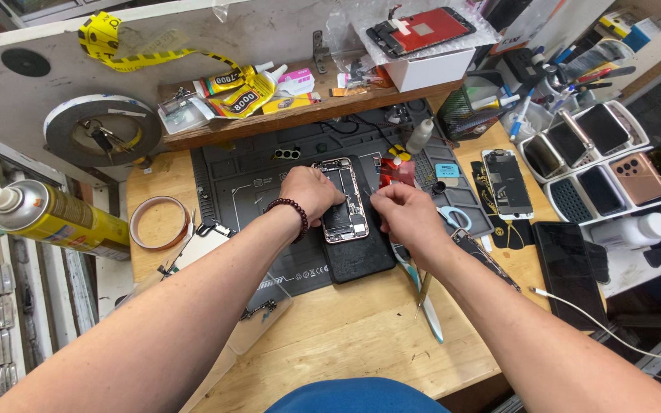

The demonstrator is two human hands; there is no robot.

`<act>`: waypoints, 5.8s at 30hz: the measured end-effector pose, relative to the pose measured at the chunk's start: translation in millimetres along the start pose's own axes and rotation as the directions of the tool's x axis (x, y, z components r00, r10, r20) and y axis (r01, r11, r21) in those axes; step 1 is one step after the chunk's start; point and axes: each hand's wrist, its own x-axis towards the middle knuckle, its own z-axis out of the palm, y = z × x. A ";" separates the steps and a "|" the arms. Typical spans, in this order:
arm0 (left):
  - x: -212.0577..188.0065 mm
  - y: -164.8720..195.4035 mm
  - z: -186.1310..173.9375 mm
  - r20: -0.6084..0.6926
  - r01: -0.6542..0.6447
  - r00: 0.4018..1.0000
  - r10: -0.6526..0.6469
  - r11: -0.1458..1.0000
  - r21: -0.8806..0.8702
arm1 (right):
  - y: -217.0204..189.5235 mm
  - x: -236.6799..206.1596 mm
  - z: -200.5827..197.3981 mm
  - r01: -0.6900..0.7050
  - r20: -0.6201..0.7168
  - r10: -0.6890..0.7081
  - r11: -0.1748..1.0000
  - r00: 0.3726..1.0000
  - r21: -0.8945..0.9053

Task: The person works on a disassembled smartphone at a repair bench. They use a screwdriver to remove and reinstall screws, then use tweezers to adjust internal components and connectors. The phone remains open on the mat throughout the clip.

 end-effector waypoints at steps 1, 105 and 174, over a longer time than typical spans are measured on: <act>-0.6 0.6 -0.6 -0.003 0.008 1.000 -0.008 1.000 -0.002 | -1.1 0.4 4.4 -0.008 -0.010 0.008 0.999 1.000 -0.040; 30.3 -7.2 -17.3 -0.206 -0.028 0.978 -0.025 0.967 -0.253 | -19.1 22.7 34.1 0.587 0.079 -0.677 0.568 0.732 -0.576; 47.8 -20.8 -8.9 -0.005 0.072 0.996 -0.086 0.870 -0.487 | -24.9 9.9 50.1 0.490 0.237 -0.620 0.276 0.748 -0.827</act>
